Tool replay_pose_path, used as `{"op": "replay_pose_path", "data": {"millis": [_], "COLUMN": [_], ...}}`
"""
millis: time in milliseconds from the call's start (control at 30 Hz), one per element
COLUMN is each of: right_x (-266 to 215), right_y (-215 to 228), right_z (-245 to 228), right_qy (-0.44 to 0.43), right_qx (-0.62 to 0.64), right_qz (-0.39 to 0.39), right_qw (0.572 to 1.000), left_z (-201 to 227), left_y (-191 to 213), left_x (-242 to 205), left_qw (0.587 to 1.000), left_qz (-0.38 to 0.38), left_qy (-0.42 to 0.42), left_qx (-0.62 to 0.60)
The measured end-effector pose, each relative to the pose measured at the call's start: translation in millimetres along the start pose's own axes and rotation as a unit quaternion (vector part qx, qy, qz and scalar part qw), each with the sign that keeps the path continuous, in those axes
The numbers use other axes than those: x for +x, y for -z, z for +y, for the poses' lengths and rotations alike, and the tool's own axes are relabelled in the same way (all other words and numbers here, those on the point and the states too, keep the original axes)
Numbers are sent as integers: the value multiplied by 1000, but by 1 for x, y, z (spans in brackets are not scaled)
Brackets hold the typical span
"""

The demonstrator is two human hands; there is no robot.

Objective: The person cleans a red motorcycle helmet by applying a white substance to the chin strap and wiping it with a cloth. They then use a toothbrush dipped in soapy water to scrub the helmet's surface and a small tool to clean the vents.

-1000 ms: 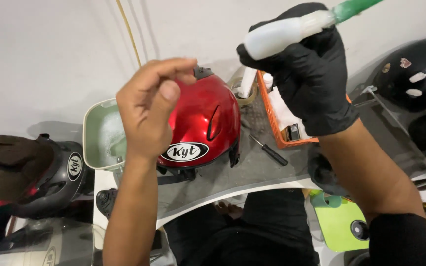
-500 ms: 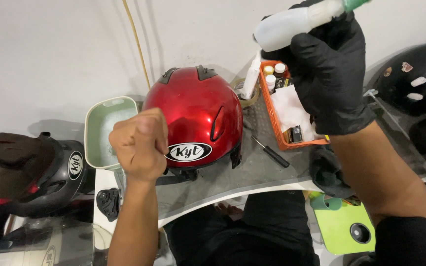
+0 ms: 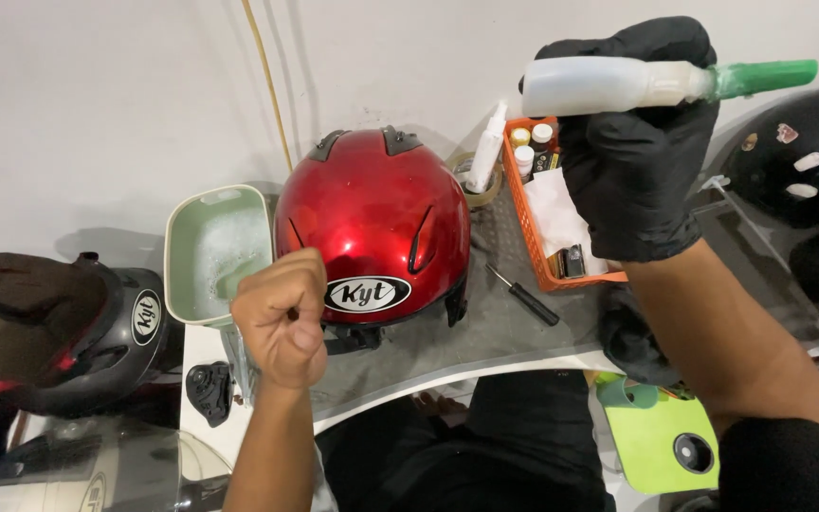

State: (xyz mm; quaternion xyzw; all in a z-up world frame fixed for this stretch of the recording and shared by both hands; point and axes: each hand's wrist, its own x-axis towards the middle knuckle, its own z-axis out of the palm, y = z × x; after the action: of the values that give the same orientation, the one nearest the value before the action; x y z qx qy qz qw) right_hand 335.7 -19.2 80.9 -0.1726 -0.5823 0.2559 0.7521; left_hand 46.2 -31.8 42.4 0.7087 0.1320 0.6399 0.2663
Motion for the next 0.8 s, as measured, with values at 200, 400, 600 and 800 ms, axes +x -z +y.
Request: {"op": "replay_pose_path", "data": {"millis": [200, 400, 600, 800], "right_x": [18, 36, 61, 69], "right_y": [3, 3, -28, -43], "right_z": [-9, -52, -85, -95], "right_qy": [-56, -107, -109, -138], "right_qx": [-152, -352, -425, -448], "right_qz": [58, -121, -284, -301], "right_qw": [985, 922, 852, 830], "left_z": [1, 2, -5, -21], "left_y": [2, 3, 3, 8], "left_x": [-9, -18, -36, -46], "left_qw": [1000, 1000, 1000, 999], "left_qz": [4, 0, -7, 11], "left_qy": [6, 21, 21, 23], "left_qx": [9, 11, -1, -29]}}
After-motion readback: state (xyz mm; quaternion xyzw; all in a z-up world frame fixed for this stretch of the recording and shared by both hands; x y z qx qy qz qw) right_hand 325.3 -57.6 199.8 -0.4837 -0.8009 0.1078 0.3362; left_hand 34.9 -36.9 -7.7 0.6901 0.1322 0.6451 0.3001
